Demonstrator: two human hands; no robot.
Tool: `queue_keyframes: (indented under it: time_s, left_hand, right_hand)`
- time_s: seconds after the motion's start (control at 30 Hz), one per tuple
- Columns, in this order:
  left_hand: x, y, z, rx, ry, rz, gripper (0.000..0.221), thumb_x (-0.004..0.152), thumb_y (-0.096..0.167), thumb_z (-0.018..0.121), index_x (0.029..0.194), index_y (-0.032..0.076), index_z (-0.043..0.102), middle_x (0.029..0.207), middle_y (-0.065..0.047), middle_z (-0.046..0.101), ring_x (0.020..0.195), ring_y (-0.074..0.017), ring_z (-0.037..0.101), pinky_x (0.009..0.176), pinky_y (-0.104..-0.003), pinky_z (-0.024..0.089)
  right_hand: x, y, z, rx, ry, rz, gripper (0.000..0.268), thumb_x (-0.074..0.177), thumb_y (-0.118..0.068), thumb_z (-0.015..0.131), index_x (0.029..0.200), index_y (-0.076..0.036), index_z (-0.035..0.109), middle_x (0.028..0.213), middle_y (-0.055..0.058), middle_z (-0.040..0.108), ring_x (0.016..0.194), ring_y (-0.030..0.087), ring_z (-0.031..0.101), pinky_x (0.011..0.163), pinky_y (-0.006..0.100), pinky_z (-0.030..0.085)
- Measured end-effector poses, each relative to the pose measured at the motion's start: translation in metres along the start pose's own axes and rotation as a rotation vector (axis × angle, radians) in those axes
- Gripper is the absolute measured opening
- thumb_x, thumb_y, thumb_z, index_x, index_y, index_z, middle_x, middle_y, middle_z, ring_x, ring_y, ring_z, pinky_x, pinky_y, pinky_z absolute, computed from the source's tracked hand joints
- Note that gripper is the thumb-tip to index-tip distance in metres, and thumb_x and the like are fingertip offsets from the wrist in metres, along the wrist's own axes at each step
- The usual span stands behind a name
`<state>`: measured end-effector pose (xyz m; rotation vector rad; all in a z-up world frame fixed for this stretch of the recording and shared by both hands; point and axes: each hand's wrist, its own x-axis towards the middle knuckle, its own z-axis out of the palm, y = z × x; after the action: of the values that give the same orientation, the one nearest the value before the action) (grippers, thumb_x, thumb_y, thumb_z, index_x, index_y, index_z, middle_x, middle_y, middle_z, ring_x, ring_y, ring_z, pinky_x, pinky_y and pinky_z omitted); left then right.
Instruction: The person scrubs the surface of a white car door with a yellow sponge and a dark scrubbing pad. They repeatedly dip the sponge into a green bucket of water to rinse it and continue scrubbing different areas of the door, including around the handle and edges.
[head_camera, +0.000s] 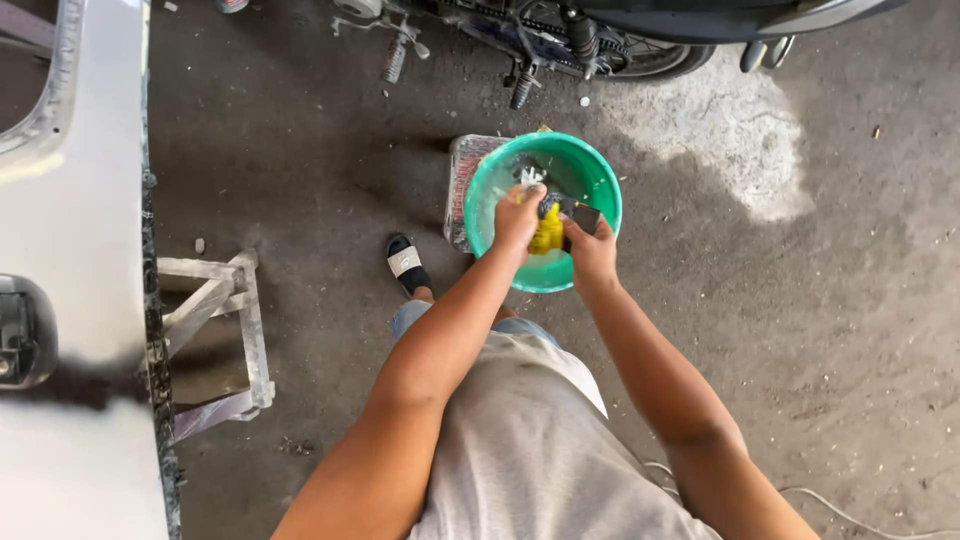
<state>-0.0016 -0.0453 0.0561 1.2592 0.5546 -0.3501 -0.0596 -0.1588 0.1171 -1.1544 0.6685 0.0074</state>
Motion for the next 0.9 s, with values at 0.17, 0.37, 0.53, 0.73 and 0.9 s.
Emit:
queue_keyframes:
  time_s: [0.17,0.37,0.53,0.73,0.9]
  left_hand:
    - [0.038,-0.056,-0.029,0.224,-0.049,0.171,0.038,0.099,0.03,0.067,0.12,-0.001,0.07,0.119,-0.012,0.072,0.114,-0.0226,0.067,0.102,-0.035,0.049]
    - [0.02,-0.031,-0.066,0.039,-0.109,-0.066,0.057,0.101,0.036,0.058,0.146,0.002,0.052,0.151,-0.011,0.055,0.141,-0.0198,0.048,0.117,-0.032,0.033]
    - [0.023,-0.037,-0.085,0.042,-0.037,-0.042,0.058,0.101,0.037,0.058,0.145,0.0,0.055,0.15,-0.014,0.057,0.14,-0.023,0.051,0.116,-0.033,0.035]
    - [0.056,-0.098,-0.094,0.07,-0.027,0.045,0.057,0.102,0.039,0.056,0.142,-0.002,0.057,0.147,-0.014,0.059,0.139,-0.0238,0.052,0.115,-0.032,0.035]
    - [0.025,-0.021,-0.05,-0.287,0.041,-0.108,0.049,0.101,0.036,0.064,0.13,-0.003,0.068,0.125,-0.015,0.07,0.111,-0.0231,0.065,0.099,-0.034,0.048]
  right_hand:
    - [0.044,0.05,-0.011,-0.274,0.065,-0.062,0.022,0.087,-0.006,0.078,0.107,-0.002,0.069,0.095,0.004,0.072,0.082,0.012,0.067,0.073,0.029,0.056]
    - [0.074,0.11,-0.026,-0.96,-0.058,-0.144,0.034,0.08,-0.015,0.082,0.109,-0.002,0.07,0.099,0.018,0.074,0.091,0.034,0.07,0.079,0.043,0.055]
    - [0.084,0.123,-0.028,-1.193,-0.236,-0.14,0.043,0.075,-0.02,0.085,0.111,-0.003,0.07,0.103,0.022,0.073,0.096,0.04,0.069,0.082,0.047,0.054]
    - [-0.015,-0.037,0.025,-0.571,-0.281,0.089,0.022,0.091,-0.01,0.076,0.107,0.002,0.067,0.089,0.007,0.07,0.074,0.012,0.065,0.066,0.03,0.053]
    - [-0.075,-0.148,0.039,-0.227,-0.388,0.043,0.028,0.091,-0.006,0.072,0.117,-0.002,0.065,0.097,0.006,0.07,0.079,0.015,0.067,0.074,0.028,0.055]
